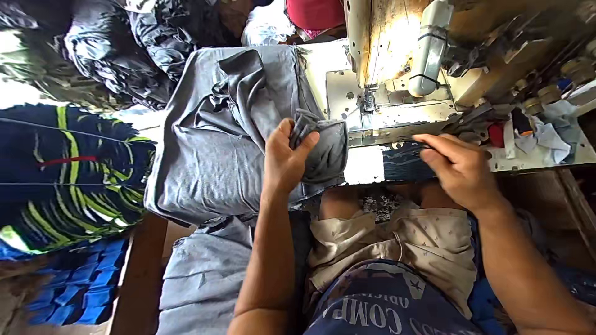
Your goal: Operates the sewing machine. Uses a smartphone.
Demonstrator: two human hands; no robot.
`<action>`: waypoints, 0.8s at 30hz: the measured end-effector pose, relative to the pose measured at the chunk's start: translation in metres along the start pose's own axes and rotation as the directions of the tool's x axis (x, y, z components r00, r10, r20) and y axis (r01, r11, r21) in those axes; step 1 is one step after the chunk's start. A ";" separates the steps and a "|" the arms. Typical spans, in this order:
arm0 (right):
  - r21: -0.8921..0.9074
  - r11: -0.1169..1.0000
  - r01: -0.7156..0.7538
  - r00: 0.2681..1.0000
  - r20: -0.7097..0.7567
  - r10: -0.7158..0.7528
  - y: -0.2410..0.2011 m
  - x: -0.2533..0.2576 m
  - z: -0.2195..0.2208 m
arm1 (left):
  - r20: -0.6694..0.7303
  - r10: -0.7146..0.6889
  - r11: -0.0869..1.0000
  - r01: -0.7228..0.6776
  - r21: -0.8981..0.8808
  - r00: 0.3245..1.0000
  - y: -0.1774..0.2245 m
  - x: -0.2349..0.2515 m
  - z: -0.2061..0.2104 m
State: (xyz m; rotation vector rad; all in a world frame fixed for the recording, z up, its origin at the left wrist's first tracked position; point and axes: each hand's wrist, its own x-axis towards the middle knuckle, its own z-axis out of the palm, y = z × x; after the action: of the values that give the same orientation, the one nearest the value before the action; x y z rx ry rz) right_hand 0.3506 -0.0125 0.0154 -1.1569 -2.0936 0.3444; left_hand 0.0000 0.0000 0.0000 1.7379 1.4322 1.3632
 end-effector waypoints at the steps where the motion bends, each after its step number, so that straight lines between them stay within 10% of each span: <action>1: -0.042 0.999 0.018 1.000 0.001 -0.018 -0.004 0.010 0.015 | 0.004 -0.008 0.998 0.007 0.057 1.000 0.006 -0.008 0.003; 13: -0.387 0.904 0.182 0.979 -0.009 -0.201 -0.021 0.104 0.101 | 0.115 0.104 0.995 -0.103 -0.018 0.988 0.017 -0.017 0.013; 17: -0.235 0.966 0.111 0.979 -0.141 -0.147 -0.012 0.063 0.097 | 0.034 0.087 0.971 -0.077 -0.228 0.996 -0.006 -0.014 -0.002; 24: -0.297 0.952 0.076 0.983 -0.139 -0.122 0.056 -0.028 0.115 | -0.139 -0.083 0.996 0.089 0.033 0.987 -0.079 0.006 0.010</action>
State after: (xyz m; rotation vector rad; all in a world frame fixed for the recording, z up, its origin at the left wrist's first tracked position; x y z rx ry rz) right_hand 0.3156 0.0076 -0.1088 -1.1967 -2.1002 -0.1046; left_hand -0.0243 0.0327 -0.0690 1.6127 1.5993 1.4421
